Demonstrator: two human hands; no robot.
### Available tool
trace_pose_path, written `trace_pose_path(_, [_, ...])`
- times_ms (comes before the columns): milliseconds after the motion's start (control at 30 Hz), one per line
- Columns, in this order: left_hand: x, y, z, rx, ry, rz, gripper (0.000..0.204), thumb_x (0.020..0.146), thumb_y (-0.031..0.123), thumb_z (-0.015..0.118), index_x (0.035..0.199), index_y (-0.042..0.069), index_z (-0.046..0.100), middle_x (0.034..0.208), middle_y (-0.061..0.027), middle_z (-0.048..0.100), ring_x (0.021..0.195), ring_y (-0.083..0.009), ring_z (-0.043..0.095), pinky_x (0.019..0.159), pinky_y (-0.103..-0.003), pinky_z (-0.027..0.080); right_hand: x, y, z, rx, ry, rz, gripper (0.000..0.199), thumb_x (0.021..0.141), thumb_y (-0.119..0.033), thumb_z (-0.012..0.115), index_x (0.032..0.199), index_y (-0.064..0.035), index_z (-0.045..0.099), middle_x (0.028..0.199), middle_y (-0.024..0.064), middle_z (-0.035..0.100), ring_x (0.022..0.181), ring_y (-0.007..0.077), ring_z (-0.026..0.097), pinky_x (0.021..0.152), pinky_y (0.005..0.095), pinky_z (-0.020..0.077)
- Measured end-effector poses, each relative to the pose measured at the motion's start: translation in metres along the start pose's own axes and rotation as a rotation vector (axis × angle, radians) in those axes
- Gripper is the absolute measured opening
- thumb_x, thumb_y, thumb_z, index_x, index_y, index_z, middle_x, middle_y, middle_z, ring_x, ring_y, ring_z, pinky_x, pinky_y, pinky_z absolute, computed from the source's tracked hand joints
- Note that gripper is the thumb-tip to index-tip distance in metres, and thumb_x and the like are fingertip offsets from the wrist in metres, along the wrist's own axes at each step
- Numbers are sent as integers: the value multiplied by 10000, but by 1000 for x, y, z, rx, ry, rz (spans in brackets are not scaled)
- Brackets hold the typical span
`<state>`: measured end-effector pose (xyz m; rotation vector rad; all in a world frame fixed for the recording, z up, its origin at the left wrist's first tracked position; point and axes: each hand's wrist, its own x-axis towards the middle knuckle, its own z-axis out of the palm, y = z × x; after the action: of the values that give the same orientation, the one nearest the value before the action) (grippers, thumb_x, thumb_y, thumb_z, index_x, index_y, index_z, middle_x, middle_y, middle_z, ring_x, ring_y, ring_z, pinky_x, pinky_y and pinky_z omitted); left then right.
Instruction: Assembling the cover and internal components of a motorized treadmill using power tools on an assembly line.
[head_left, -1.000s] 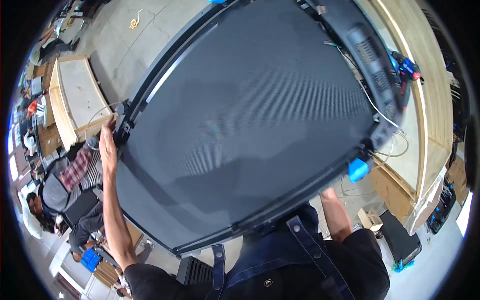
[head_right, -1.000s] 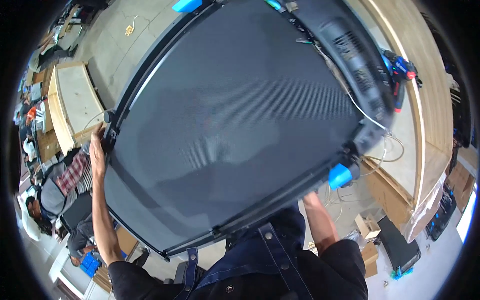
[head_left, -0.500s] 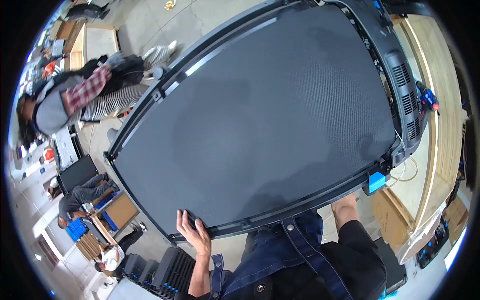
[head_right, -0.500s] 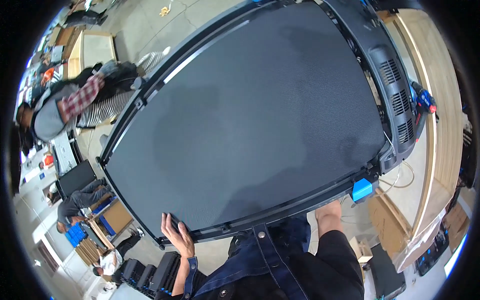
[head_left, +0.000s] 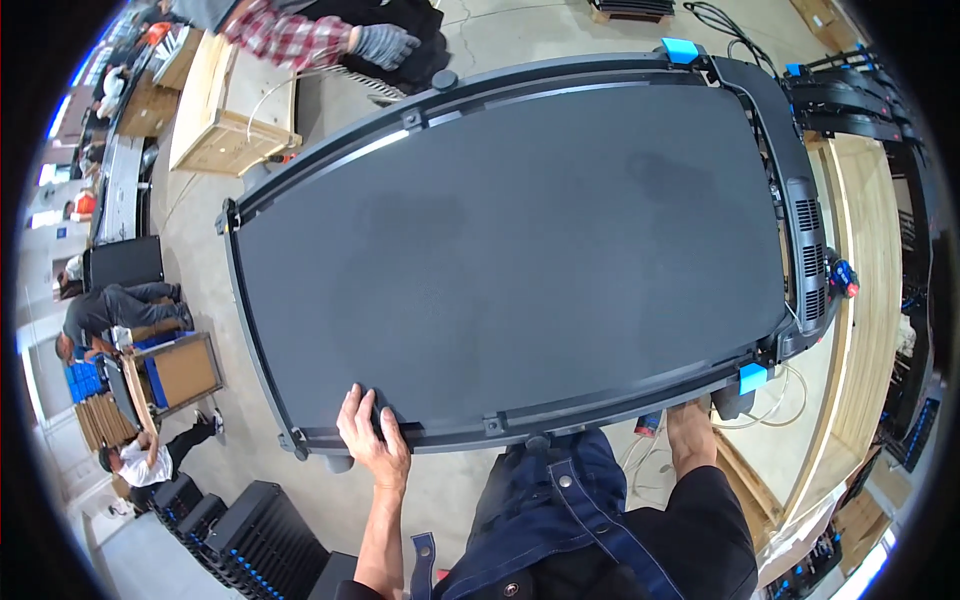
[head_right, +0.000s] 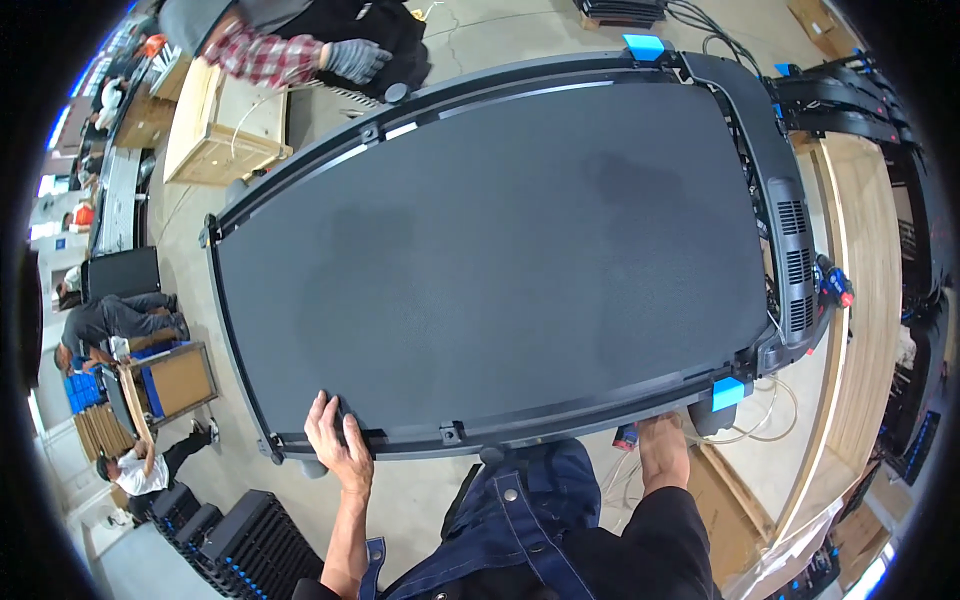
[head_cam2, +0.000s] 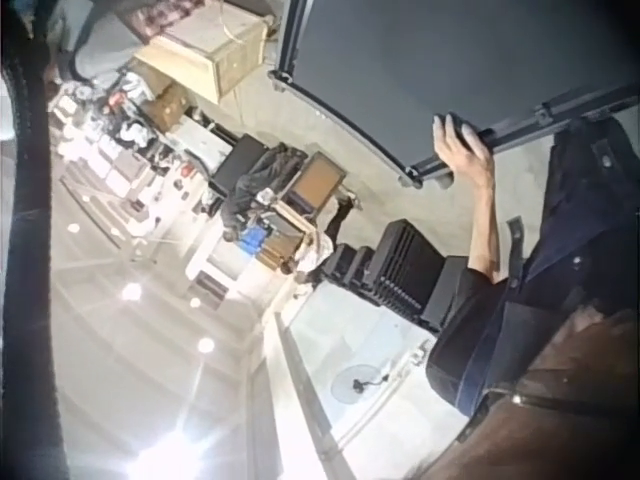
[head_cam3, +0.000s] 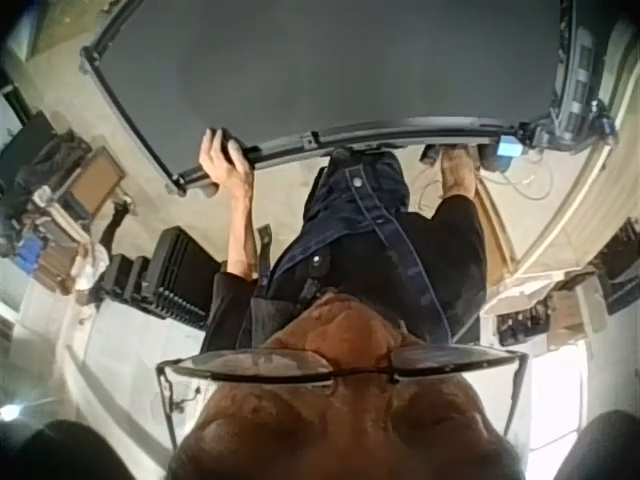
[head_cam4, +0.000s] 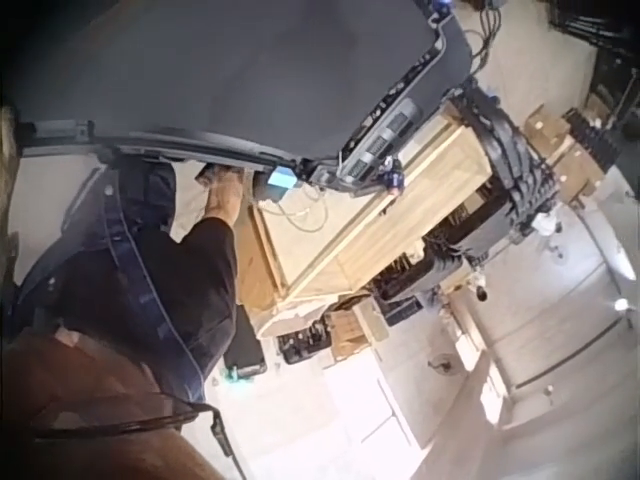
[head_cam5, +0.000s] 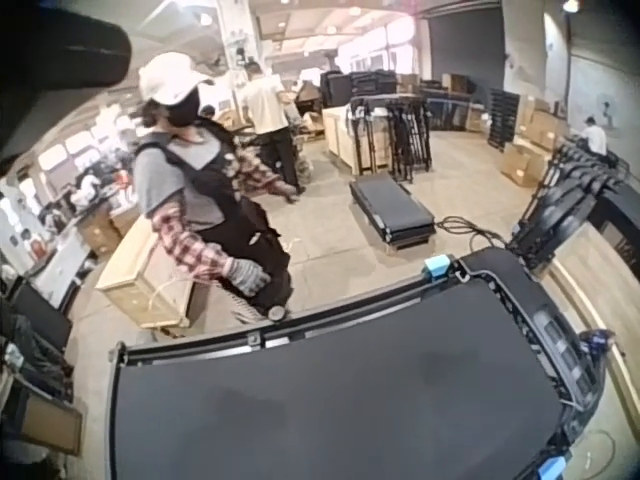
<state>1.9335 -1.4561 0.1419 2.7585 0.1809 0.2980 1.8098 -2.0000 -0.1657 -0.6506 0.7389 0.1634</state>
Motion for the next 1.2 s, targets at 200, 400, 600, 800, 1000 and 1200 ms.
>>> trace_pose_path(200, [-1,-3,-5,-11,41,0,302,914,135,624,1194,26,655,1350,-170,598,1249,-364,535,1072,-477,390,14,-9,14,-216,-2,-99,323,1009,-303,543,1164,-37,641,1087,141,667,956,265,649,831,410,547])
trace_pose_path(400, [-9,-5,-9,-2,52,-7,297,930,161,628,1206,52,648,1352,-142,589,1256,-352,524,1069,-467,394,43,-23,49,-388,22,-251,304,1008,-287,549,1148,-36,647,1063,138,674,934,258,655,805,402,554])
trace_pose_path(600, [-9,2,-10,-18,55,12,293,948,166,623,1220,62,644,1358,-126,587,1267,-336,519,1077,-457,391,32,-21,63,-515,113,-405,285,1006,-271,556,1133,-35,653,1038,135,680,913,252,660,780,394,561])
trace_pose_path(800, [-15,-9,-17,15,125,-5,300,950,190,630,1234,95,647,1361,-108,589,1274,-320,515,1077,-449,391,-117,-34,224,-806,-131,194,169,965,-184,667,1003,-22,697,678,31,623,484,79,489,425,232,366])
trace_pose_path(1000, [-7,-5,-12,-34,149,31,287,957,210,615,1223,108,651,1346,-98,593,1270,-315,515,1069,-459,397,-237,-75,338,-731,-283,-86,247,982,-199,649,1095,15,697,659,18,609,499,62,514,470,183,395])
trace_pose_path(1200, [-18,-9,-18,-49,170,77,260,957,204,601,1182,89,665,1304,-105,616,1244,-322,528,1057,-463,406,-236,-96,357,-598,-217,-579,635,1001,-162,611,1541,-62,294,1205,183,664,753,170,704,574,242,550])
